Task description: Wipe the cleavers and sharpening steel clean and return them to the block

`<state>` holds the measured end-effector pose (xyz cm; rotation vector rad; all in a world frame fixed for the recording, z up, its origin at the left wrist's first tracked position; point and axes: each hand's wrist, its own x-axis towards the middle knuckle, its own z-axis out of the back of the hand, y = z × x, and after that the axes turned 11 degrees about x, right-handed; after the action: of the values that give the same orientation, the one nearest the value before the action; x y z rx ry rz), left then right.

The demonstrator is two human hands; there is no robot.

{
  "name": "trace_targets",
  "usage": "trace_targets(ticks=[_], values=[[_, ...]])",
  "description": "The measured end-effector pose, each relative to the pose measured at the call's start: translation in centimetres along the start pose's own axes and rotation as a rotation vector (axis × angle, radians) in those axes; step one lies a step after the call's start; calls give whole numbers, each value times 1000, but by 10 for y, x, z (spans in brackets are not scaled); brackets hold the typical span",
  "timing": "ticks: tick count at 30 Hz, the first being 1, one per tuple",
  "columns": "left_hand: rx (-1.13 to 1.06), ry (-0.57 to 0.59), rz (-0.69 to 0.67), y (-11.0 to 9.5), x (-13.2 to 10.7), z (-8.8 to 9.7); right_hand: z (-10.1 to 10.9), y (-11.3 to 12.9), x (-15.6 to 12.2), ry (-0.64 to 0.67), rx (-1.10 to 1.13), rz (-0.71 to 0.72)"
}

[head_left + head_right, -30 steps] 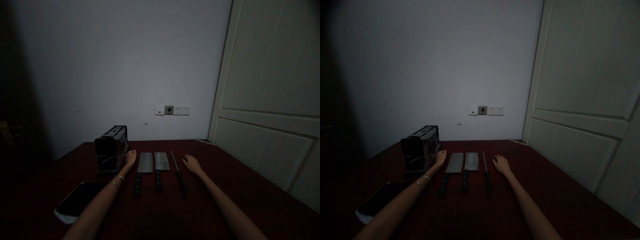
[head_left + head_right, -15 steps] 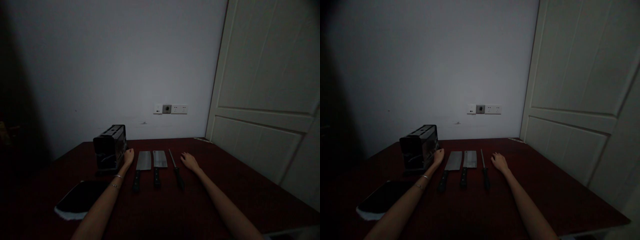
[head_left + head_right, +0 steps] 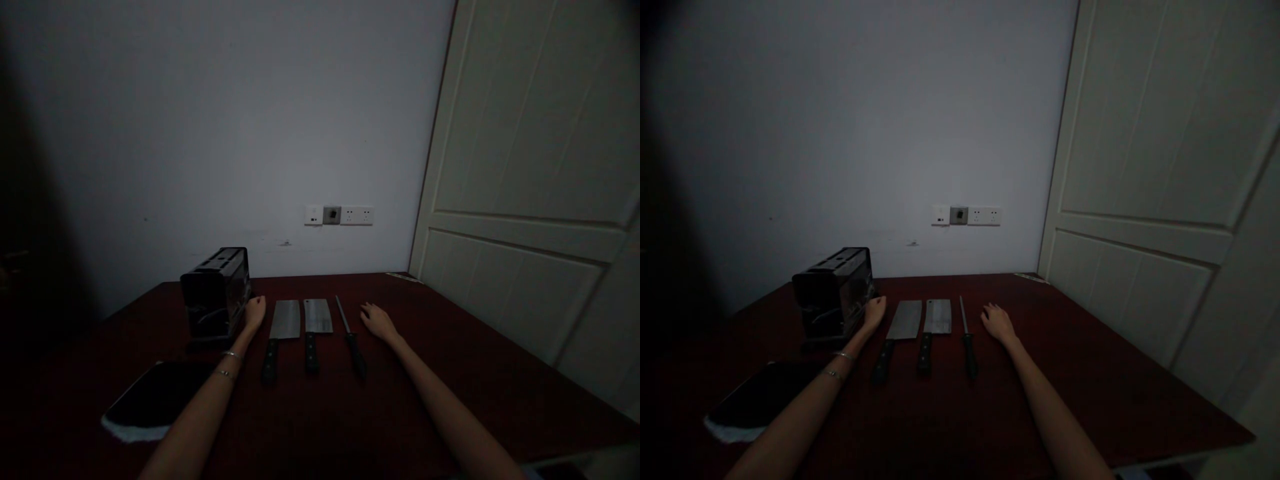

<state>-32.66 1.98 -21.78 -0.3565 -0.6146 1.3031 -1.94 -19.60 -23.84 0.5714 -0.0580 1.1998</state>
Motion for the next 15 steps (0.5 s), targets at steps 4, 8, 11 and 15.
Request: trace_targets(ticks=[4, 8, 11, 15], values=[[-2, 0, -6, 1, 0, 0, 0, -1, 0, -4, -3, 8], [-6, 0, -19, 3, 1, -2, -1, -1, 0, 2, -3, 12], [-9, 0, -23, 3, 2, -3, -1, -2, 1, 8, -2, 10], [-10, 0, -23, 4, 4, -5, 0, -2, 1, 8, -5, 12]])
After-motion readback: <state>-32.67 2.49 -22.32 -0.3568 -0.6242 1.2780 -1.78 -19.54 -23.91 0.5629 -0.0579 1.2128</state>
